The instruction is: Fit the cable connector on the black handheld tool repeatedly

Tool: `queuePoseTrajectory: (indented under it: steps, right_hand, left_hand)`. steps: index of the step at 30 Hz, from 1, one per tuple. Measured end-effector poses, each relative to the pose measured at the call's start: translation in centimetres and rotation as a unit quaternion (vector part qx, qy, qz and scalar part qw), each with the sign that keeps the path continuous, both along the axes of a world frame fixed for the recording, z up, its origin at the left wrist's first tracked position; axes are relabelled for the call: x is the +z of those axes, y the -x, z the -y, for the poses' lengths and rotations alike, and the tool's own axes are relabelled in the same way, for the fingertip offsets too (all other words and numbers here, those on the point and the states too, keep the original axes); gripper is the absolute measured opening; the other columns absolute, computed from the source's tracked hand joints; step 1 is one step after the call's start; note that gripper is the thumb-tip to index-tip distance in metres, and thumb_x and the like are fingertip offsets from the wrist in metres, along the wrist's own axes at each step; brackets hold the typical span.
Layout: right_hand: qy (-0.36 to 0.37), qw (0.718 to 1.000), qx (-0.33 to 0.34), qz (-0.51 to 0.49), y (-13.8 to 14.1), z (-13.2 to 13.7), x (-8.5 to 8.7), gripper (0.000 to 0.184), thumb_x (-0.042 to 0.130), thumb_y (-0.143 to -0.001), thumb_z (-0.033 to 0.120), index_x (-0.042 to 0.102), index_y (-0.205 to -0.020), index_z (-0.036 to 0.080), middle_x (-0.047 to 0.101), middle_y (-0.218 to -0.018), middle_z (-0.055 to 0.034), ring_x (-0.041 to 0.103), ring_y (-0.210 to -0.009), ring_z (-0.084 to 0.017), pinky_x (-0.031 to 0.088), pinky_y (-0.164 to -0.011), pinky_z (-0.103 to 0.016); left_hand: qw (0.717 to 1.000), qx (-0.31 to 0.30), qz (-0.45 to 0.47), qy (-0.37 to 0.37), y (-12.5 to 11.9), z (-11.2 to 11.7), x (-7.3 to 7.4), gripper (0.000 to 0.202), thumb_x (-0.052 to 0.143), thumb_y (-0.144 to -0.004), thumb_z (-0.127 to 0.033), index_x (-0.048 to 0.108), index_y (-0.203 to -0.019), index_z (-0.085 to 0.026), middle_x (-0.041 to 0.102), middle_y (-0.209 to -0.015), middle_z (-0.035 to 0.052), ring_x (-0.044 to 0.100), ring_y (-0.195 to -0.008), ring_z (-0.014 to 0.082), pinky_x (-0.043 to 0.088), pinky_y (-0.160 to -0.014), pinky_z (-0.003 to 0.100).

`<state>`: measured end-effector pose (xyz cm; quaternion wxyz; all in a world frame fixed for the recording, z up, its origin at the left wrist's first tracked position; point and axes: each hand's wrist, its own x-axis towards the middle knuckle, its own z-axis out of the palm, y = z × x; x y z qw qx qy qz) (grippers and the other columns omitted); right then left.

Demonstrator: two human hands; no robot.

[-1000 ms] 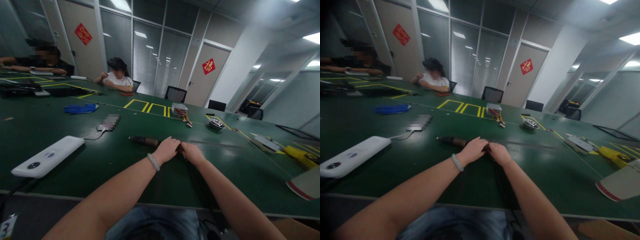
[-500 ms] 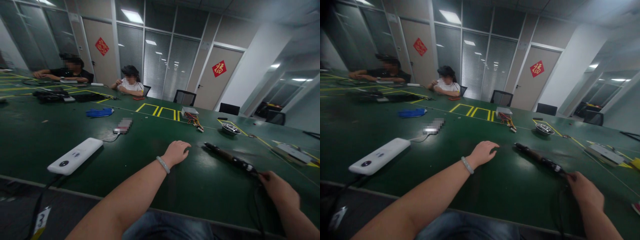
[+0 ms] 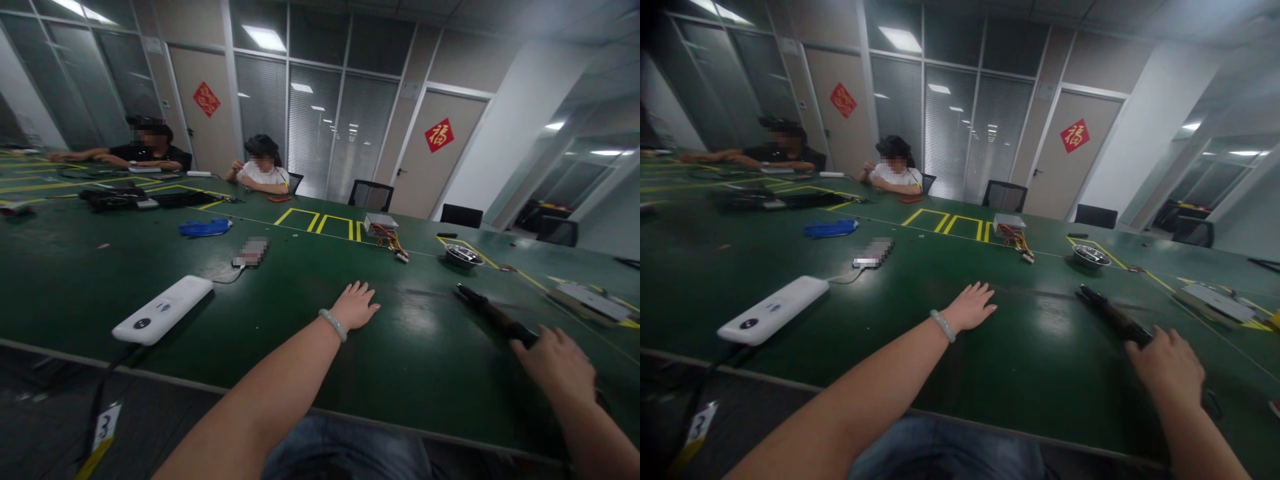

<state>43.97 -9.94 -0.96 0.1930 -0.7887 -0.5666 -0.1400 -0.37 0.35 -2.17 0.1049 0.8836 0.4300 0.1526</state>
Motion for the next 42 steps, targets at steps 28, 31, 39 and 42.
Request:
queuePoseTrajectory:
  steps: [28,31,39,42]
  right_hand:
    - [0.175,0.903,0.386,-0.063,27.4,-11.3,-1.9,0.068,0.016,-0.093,0.063,0.021,-0.15,0.027,0.023,-0.154,-0.0008,0.017,-0.142,-0.022,0.015,-0.115,-0.042]
    - [0.169,0.903,0.387,-0.076,27.3,-11.2,-1.8,0.067,0.019,-0.093,0.063,0.024,-0.15,0.027,0.025,-0.153,-0.0009,0.018,-0.142,-0.022,0.015,-0.115,-0.042]
    - [0.125,0.909,0.382,-0.113,26.9,-11.0,-1.9,0.055,0.03,-0.096,0.046,0.032,-0.147,0.026,0.038,-0.148,-0.0027,0.029,-0.138,-0.02,0.02,-0.114,-0.039]
    - [0.122,0.914,0.363,-0.131,26.7,-10.9,-1.7,0.059,0.035,-0.094,0.05,0.03,-0.148,0.025,0.039,-0.147,-0.0051,0.034,-0.136,-0.021,0.023,-0.113,-0.039]
  left_hand:
    - [1.0,-0.014,-0.015,0.009,0.2,-0.8,0.1,0.063,0.032,-0.093,-0.04,0.02,-0.15,-0.016,0.021,-0.155,0.0075,0.02,-0.142,0.0242,0.015,-0.115,0.04]
    - [1.0,-0.015,-0.013,0.013,0.2,-0.7,0.3,0.062,0.031,-0.093,-0.039,0.02,-0.15,-0.015,0.021,-0.155,0.0082,0.02,-0.142,0.0253,0.016,-0.115,0.041]
    - [0.993,-0.022,0.102,0.053,0.7,-0.8,0.6,0.064,0.049,-0.088,-0.047,0.037,-0.144,-0.019,0.033,-0.151,0.008,0.026,-0.14,0.0253,0.02,-0.115,0.038]
    - [0.963,0.054,0.24,0.107,2.1,-2.3,0.9,0.076,0.062,-0.081,-0.047,0.032,-0.146,-0.02,0.039,-0.147,0.0099,0.035,-0.135,0.0252,0.03,-0.109,0.034]
